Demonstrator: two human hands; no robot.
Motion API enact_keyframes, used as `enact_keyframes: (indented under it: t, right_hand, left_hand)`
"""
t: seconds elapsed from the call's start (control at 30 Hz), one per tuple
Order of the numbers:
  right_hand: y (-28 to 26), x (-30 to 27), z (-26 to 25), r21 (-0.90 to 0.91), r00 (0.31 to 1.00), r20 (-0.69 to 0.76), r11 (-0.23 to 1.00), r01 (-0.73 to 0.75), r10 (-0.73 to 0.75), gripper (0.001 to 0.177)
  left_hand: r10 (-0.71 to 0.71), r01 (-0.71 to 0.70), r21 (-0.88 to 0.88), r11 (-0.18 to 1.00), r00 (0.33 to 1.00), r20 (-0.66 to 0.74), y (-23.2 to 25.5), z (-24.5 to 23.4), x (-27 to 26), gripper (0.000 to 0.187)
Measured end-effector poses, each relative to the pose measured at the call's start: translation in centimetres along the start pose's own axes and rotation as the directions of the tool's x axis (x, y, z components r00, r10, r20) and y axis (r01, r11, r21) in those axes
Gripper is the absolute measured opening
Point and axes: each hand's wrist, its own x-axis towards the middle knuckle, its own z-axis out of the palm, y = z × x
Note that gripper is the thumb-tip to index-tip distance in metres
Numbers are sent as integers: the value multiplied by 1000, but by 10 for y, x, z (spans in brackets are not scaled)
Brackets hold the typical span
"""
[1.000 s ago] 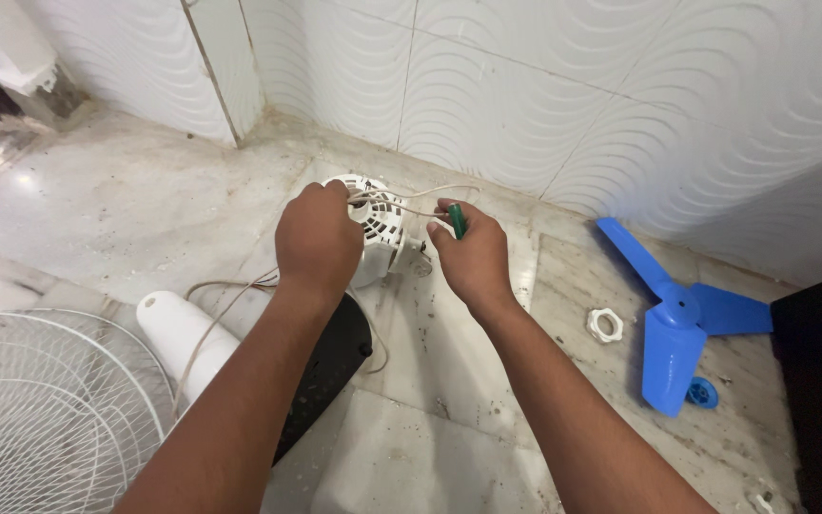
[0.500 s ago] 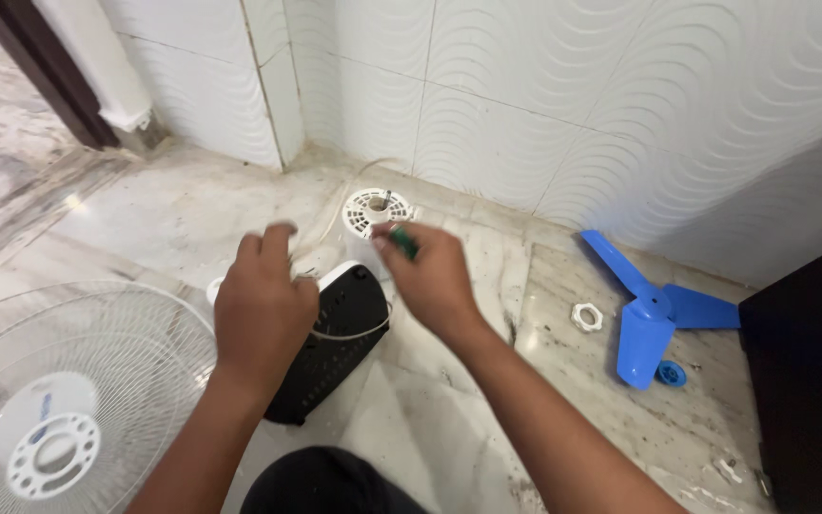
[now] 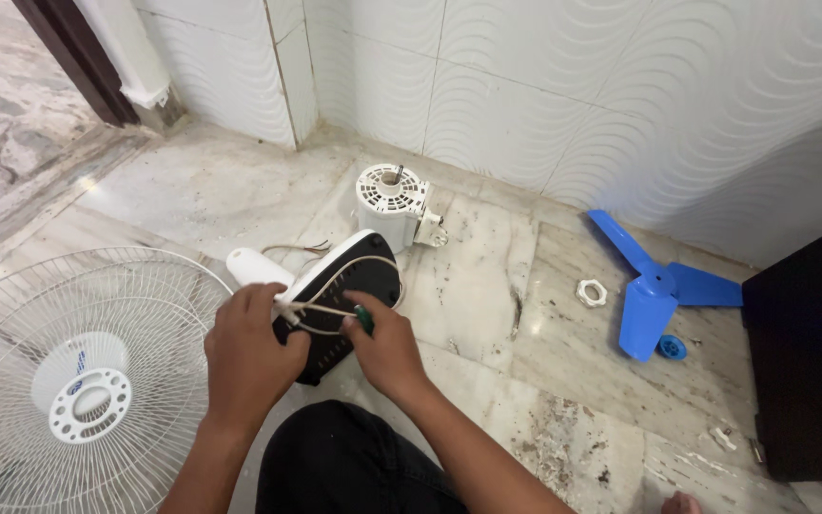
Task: The person sits on the floor and uses a screwdriver to tighten screws on the back cover of a fan. They then pick up the fan motor and begin attaching screws to it.
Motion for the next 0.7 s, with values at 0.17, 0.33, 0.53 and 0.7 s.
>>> enact_keyframes:
  t: [0.17,0.33,0.53,0.7]
  right_hand:
    - [-13,-1,-32,39,970,43,970,-240,238,49]
    - [-36,12,-119,-12,978,55,979,-202,202,34]
    - [-50,69,-190,22,956,-241,985,-170,170,28]
    - [-20,122,-179,-76,985,-162,994,-73,60,42]
  left_hand:
    - [139,-139,3,990,987,-82,16,-1,22,39]
    - [163,-168,-42,985,980,-110,39,12,59,36]
    - [284,-289,-120,950,957,-58,58,45,119,42]
    - [262,-237,-167,957,954,146,52,88,163,43]
